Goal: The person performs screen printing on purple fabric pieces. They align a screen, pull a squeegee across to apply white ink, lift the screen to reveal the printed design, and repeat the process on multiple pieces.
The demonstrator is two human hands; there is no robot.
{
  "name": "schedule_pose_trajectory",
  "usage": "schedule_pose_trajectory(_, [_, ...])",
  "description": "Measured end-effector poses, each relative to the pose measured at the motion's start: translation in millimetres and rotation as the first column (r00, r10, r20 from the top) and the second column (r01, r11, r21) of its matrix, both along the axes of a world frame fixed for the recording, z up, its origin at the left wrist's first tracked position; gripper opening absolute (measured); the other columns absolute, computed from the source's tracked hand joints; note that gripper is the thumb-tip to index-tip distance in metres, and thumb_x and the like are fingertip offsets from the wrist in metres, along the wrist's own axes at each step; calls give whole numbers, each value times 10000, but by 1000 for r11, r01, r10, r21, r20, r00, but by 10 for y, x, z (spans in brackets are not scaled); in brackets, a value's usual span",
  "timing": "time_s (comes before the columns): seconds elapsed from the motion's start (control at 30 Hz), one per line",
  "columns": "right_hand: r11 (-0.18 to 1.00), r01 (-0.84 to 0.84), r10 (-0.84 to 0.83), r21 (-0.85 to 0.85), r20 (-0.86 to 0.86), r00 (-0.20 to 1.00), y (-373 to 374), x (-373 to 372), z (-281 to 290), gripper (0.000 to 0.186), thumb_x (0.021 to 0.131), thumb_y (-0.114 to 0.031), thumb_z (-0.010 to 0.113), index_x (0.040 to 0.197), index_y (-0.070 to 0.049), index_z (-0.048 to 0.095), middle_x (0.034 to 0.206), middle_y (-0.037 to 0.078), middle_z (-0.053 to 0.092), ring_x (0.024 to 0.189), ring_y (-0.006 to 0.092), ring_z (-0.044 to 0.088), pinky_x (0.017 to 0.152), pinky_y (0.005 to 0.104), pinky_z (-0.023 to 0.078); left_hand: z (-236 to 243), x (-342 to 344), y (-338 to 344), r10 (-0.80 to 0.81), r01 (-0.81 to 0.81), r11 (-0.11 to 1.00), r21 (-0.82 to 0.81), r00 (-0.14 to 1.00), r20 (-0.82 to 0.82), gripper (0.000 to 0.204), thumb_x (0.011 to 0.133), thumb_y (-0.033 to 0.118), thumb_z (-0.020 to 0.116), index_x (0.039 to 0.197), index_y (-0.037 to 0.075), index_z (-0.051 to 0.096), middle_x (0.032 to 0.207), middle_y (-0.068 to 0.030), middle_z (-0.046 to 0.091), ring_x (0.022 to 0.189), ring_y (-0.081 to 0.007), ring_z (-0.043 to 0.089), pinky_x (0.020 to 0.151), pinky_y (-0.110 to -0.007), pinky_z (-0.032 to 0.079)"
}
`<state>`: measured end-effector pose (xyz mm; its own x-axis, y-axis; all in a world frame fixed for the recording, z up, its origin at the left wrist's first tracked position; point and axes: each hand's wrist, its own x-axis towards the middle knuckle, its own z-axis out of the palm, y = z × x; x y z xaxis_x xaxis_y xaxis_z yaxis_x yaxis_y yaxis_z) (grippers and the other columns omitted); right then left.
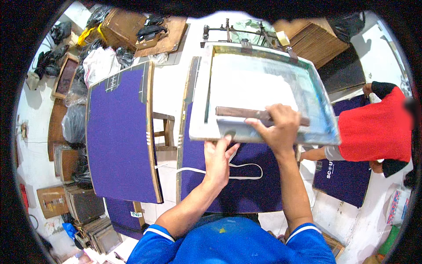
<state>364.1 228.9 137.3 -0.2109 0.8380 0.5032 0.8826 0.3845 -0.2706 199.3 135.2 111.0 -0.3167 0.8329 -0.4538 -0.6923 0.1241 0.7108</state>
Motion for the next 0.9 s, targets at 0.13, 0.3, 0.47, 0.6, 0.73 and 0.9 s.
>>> schedule_pose_trajectory(0.13, [899,-157,210,-410,88,974,256,15,-824,309,866,-237,794,1111,-74,699,1007,135,725,1007,357,691,869,505,495,-1011,-315,40,-255,253,835,-489,965,63,183,1017,165,578,1028,10,677,1031,-83,698,962,-204,704,971,-392,602])
schedule_pose_trajectory(0.3, [833,-271,340,-483,60,938,484,100,-1169,159,874,-32,661,1023,-84,676,981,146,719,911,387,699,822,529,478,-1671,-649,-114,-437,373,800,-471,899,-32,256,977,216,681,912,-31,688,939,-138,778,829,-206,770,719,-301,630])
schedule_pose_trajectory(0.47, [848,-253,305,-465,37,952,125,164,-1260,167,872,-7,649,1016,-86,675,933,133,721,884,388,691,789,534,471,-1525,-894,-248,-544,62,822,-566,380,-748,198,915,210,723,920,17,677,888,-121,737,741,-216,694,667,-371,546])
schedule_pose_trajectory(0.6, [866,-253,314,-431,74,947,913,112,-1416,161,904,-55,625,1043,-102,691,977,166,744,901,407,717,787,559,497,-1496,-760,-35,-379,78,921,-381,-41,-925,787,839,383,852,1464,54,505,1557,-260,426,1447,-434,392,1193,-554,325])
schedule_pose_trajectory(0.73, [852,-249,330,-461,101,939,2233,102,-1439,252,868,-195,765,1087,-101,683,1046,188,754,1024,450,701,844,580,539,-1514,-624,127,-559,122,809,-574,-139,-817,1176,787,560,873,1670,102,246,1706,-291,179,1575,-537,123,1268,-663,129])
schedule_pose_trajectory(0.9, [879,-169,267,-445,166,949,1851,-1,-1476,290,847,-101,726,1137,-111,708,1089,181,756,1028,415,708,855,557,543,-1500,-642,132,-587,138,790,-597,-110,-802,1251,767,643,863,1687,99,213,1731,-257,150,1586,-539,88,1265,-693,94])
